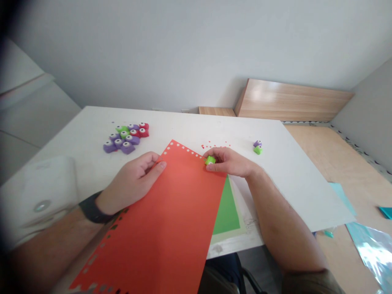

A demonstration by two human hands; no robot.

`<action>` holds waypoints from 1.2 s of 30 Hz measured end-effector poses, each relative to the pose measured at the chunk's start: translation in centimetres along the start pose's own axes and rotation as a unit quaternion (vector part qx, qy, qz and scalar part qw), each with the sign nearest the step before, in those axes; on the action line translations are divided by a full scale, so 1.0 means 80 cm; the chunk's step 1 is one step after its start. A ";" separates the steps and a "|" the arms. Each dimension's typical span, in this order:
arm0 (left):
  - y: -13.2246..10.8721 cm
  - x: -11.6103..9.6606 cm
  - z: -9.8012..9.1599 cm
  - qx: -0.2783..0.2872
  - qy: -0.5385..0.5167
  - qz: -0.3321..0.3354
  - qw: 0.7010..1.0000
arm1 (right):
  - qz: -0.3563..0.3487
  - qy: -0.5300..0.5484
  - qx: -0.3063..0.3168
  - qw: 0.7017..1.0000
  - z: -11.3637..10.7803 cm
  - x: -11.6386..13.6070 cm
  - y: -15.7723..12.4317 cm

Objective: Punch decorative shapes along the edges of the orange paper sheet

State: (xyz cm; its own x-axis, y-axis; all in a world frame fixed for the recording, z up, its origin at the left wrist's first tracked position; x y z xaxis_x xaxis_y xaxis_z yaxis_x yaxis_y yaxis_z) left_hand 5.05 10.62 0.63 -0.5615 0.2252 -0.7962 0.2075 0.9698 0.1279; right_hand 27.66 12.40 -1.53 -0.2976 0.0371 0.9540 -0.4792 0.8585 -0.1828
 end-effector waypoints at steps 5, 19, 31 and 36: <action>-0.001 0.001 0.001 0.003 -0.002 -0.002 1.000 | -0.006 0.000 -0.008 1.000 -0.001 0.001 0.001; -0.002 -0.001 0.000 0.004 0.002 0.006 1.000 | 0.006 0.028 -0.022 0.999 -0.001 0.000 0.001; -0.002 -0.003 -0.001 0.002 0.000 0.007 1.000 | 0.007 0.030 -0.039 0.999 -0.002 0.005 0.003; -0.002 -0.003 -0.002 0.000 0.005 0.011 1.000 | 0.009 0.028 -0.037 0.999 -0.004 0.001 0.003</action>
Point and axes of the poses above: each hand's wrist, its own y-axis towards the middle knuckle, its own z-axis out of the palm, x = y × z, the point moved 10 cm from there along y, towards the middle knuckle, and after that the axes turned 7 degrees about -x, right-handed, at the moved point
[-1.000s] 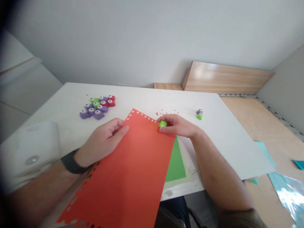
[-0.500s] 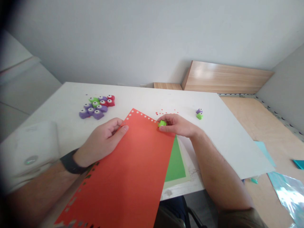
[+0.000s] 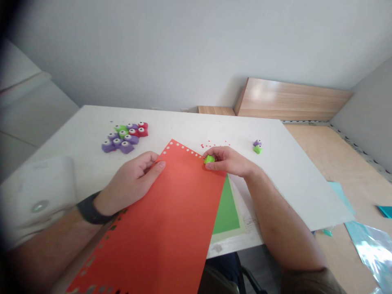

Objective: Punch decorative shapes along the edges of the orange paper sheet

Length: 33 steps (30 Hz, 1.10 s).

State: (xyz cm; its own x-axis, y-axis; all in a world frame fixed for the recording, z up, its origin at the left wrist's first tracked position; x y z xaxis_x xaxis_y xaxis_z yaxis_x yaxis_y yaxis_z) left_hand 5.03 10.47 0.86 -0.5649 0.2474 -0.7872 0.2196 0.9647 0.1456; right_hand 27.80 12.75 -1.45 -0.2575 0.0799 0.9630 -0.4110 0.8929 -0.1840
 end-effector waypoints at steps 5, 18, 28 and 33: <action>-0.001 -0.002 0.001 0.001 -0.012 0.000 1.000 | -0.006 0.000 0.014 1.000 0.001 -0.002 0.000; 0.000 0.000 -0.001 -0.008 -0.001 -0.002 1.000 | 0.003 -0.003 -0.020 1.000 -0.003 -0.003 0.001; 0.000 -0.002 0.000 -0.002 0.006 0.002 1.000 | 0.012 0.013 -0.035 0.999 0.001 -0.006 0.005; -0.001 -0.001 0.000 0.000 0.006 -0.001 1.000 | 0.008 -0.003 -0.042 0.999 0.001 -0.008 0.005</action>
Point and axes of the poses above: each hand's wrist, its own y-axis towards the middle knuckle, its own z-axis out of the palm, x = y × z, the point moved 10 cm from there along y, towards the middle knuckle, and after that the axes turned 7 degrees about -x, right-handed, at the moved point
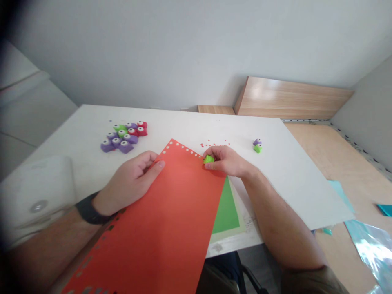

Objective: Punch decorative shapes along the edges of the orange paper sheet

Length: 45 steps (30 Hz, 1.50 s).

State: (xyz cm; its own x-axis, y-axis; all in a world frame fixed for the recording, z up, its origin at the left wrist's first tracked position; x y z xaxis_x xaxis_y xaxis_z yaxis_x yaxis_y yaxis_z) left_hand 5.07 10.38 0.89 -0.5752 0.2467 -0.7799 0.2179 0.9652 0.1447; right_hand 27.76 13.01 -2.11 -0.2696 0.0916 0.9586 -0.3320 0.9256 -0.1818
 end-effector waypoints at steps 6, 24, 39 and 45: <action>0.001 0.001 0.001 0.001 -0.006 -0.006 1.000 | -0.012 -0.010 -0.011 1.000 -0.001 0.004 -0.001; 0.000 0.004 0.003 0.004 -0.001 -0.010 1.000 | -0.043 -0.067 -0.025 0.996 -0.010 0.013 -0.003; 0.001 0.008 0.002 0.001 0.003 -0.017 1.000 | -0.069 0.003 -0.128 0.989 -0.055 0.015 0.002; 0.002 0.008 0.003 0.002 0.005 -0.023 1.000 | -0.092 -0.088 -0.289 0.949 -0.117 0.007 0.000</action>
Point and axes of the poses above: each hand's wrist, its own y-axis towards the middle knuckle, its own z-axis out of the palm, x = y × z, the point moved 10 cm from there along y, towards the middle knuckle, and after that the axes turned 7 degrees about -x, right-handed, at the moved point
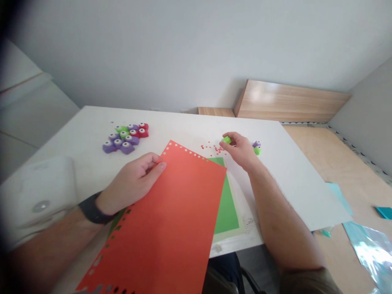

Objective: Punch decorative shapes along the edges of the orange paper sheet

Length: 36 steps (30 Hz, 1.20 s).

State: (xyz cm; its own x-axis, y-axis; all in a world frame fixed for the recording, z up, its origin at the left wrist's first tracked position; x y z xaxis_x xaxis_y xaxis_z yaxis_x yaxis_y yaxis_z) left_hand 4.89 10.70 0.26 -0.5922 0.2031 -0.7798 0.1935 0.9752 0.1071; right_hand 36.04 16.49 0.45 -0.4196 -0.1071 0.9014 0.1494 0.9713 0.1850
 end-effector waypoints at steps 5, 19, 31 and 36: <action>0.000 0.001 0.000 0.006 0.000 0.001 1.000 | -0.052 -0.102 -0.069 0.991 -0.022 -0.002 0.009; 0.000 0.000 0.000 0.000 0.003 0.009 1.000 | -0.089 -0.154 -0.094 0.980 -0.024 0.000 0.010; -0.002 -0.003 -0.001 0.001 0.004 0.019 1.000 | -0.087 -0.220 -0.115 0.965 -0.021 0.012 0.002; -0.001 -0.002 -0.001 0.000 0.002 0.014 1.000 | -0.069 -0.238 -0.094 0.964 -0.016 0.003 0.003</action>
State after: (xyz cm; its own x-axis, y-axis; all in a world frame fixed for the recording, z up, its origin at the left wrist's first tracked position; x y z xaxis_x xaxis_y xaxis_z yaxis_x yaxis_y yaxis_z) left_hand 4.93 10.62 0.43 -0.5905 0.2303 -0.7735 0.2098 0.9693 0.1284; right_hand 37.10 16.46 1.19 -0.8033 -0.0799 0.5902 0.2033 0.8946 0.3979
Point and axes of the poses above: each hand's wrist, its own y-axis towards the middle knuckle, its own z-axis out of the palm, x = y × z, the point moved 10 cm from there along y, towards the middle knuckle, and after that the axes turned 7 degrees about -x, right-handed, at the moved point
